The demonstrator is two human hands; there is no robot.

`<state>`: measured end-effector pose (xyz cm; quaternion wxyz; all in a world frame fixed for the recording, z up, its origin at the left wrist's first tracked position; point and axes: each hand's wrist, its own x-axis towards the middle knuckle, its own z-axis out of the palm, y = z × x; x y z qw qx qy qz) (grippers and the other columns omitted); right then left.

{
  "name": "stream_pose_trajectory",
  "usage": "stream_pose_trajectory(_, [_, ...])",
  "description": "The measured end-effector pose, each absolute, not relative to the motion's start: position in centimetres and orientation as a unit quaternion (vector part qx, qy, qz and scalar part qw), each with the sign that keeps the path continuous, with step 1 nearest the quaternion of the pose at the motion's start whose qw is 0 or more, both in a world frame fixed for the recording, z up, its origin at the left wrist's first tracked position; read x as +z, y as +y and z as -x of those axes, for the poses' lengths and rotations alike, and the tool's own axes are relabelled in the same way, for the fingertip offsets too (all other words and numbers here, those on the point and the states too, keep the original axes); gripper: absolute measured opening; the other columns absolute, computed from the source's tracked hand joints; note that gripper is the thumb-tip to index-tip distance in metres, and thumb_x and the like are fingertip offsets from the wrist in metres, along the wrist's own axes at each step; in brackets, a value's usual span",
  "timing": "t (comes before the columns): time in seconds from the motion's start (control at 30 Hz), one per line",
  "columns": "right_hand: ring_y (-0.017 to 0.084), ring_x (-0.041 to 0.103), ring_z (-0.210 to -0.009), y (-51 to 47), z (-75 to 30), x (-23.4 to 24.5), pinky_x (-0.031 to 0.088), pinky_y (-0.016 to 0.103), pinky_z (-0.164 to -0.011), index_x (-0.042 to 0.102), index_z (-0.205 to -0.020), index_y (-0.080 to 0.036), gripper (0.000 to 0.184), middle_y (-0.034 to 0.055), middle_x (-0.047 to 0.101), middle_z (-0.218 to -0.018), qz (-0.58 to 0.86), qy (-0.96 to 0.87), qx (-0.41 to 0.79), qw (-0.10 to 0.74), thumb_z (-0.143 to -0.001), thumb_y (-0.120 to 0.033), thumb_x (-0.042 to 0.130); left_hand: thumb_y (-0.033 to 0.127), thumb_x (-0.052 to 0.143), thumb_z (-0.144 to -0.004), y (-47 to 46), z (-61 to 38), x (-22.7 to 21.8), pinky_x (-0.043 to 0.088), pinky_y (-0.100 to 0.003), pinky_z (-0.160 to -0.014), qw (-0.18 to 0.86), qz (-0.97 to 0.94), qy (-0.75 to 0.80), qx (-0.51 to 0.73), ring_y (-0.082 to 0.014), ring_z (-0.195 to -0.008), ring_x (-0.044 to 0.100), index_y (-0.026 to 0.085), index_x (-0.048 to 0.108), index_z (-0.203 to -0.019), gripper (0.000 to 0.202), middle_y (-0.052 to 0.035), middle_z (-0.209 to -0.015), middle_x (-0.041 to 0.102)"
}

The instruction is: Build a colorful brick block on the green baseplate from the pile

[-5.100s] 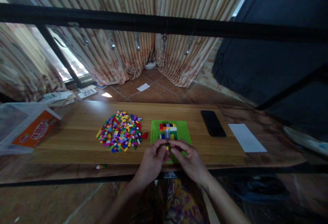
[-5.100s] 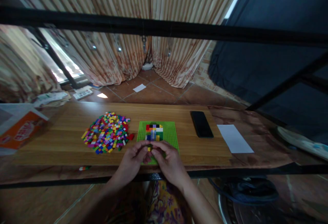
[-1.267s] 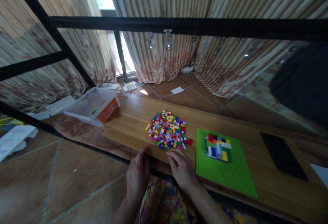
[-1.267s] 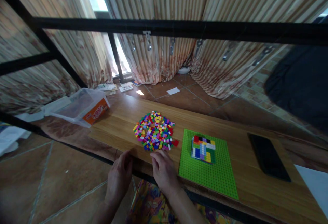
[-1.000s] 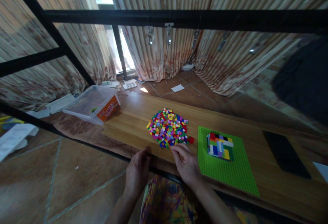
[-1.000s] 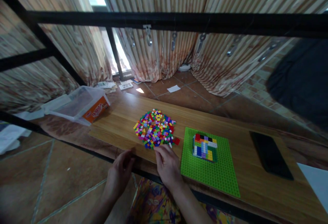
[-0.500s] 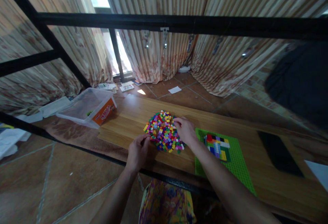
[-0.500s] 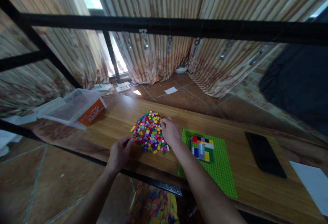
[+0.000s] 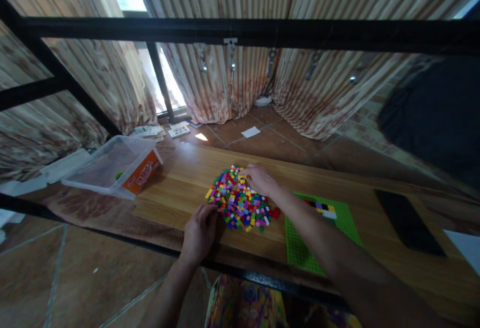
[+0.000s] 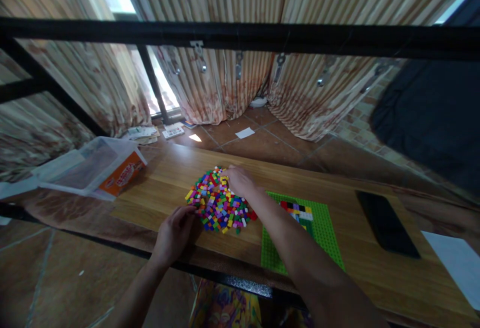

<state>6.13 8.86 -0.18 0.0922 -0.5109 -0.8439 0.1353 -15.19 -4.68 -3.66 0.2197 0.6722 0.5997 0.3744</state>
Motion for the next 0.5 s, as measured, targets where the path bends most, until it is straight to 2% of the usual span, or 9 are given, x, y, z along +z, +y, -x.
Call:
stream_pose_trajectory(0.1, [0.020, 0.058, -0.095, 9.4, -5.7, 0.0, 0.039, 0.026, -0.082, 0.069, -0.111, -0.026, 0.038, 0.0049, 0.063, -0.098, 0.502, -0.854, 0.129, 0.051, -0.082, -0.010, 0.049, 0.025, 0.051, -0.088, -4.9, 15.4, -3.9, 0.051, -0.031, -0.085, 0.231, -0.667, 0.595, 0.384, -0.0184, -0.096, 0.065, 0.021, 0.065, -0.099, 0.018, -0.0063, -0.103, 0.068])
stream_pose_trajectory(0.2, [0.021, 0.058, -0.096, 9.8, -5.4, 0.1, 0.040, 0.027, -0.082, 0.066, -0.116, -0.025, 0.040, 0.0064, 0.062, -0.103, 0.493, -0.860, 0.128, 0.026, -0.081, -0.012, 0.053, 0.025, 0.052, -0.088, -5.1, 15.2, -2.8, 0.053, -0.030, -0.079, 0.249, -0.658, 0.586, 0.403, -0.0176, -0.090, 0.065, 0.019, 0.065, -0.100, 0.019, -0.0063, -0.098, 0.069])
stream_pose_trajectory(0.33, [0.022, 0.057, -0.101, 9.7, -5.4, 0.1, 0.040, 0.028, -0.085, 0.065, -0.115, -0.023, 0.036, 0.0073, 0.063, -0.106, 0.485, -0.866, 0.117, 0.027, -0.082, -0.013, 0.054, 0.024, 0.051, -0.089, -5.8, 14.2, 2.5, 0.054, -0.030, -0.074, 0.259, -0.661, 0.551, 0.439, -0.0168, -0.085, 0.065, 0.020, 0.066, -0.101, 0.020, -0.0054, -0.096, 0.069])
stream_pose_trajectory(0.43, [0.021, 0.058, -0.098, 9.2, -5.4, 0.3, 0.040, 0.028, -0.084, 0.066, -0.108, -0.021, 0.029, 0.0082, 0.063, -0.105, 0.488, -0.866, 0.108, 0.032, -0.084, -0.012, 0.051, 0.023, 0.054, -0.087, -8.3, 13.8, 6.2, 0.056, -0.033, -0.079, 0.261, -0.693, 0.486, 0.464, -0.0190, -0.096, 0.064, 0.028, 0.066, -0.105, 0.022, -0.0035, -0.104, 0.068])
stream_pose_trajectory(0.5, [0.020, 0.058, -0.096, 8.9, -5.4, 0.5, 0.040, 0.027, -0.084, 0.067, -0.104, -0.020, 0.026, 0.0087, 0.063, -0.105, 0.493, -0.863, 0.110, 0.027, -0.085, -0.012, 0.050, 0.026, 0.057, -0.085, -11.7, 14.0, 5.8, 0.058, -0.036, -0.074, 0.256, -0.700, 0.478, 0.465, -0.0217, -0.097, 0.064, 0.035, 0.066, -0.107, 0.025, -0.0025, -0.104, 0.068])
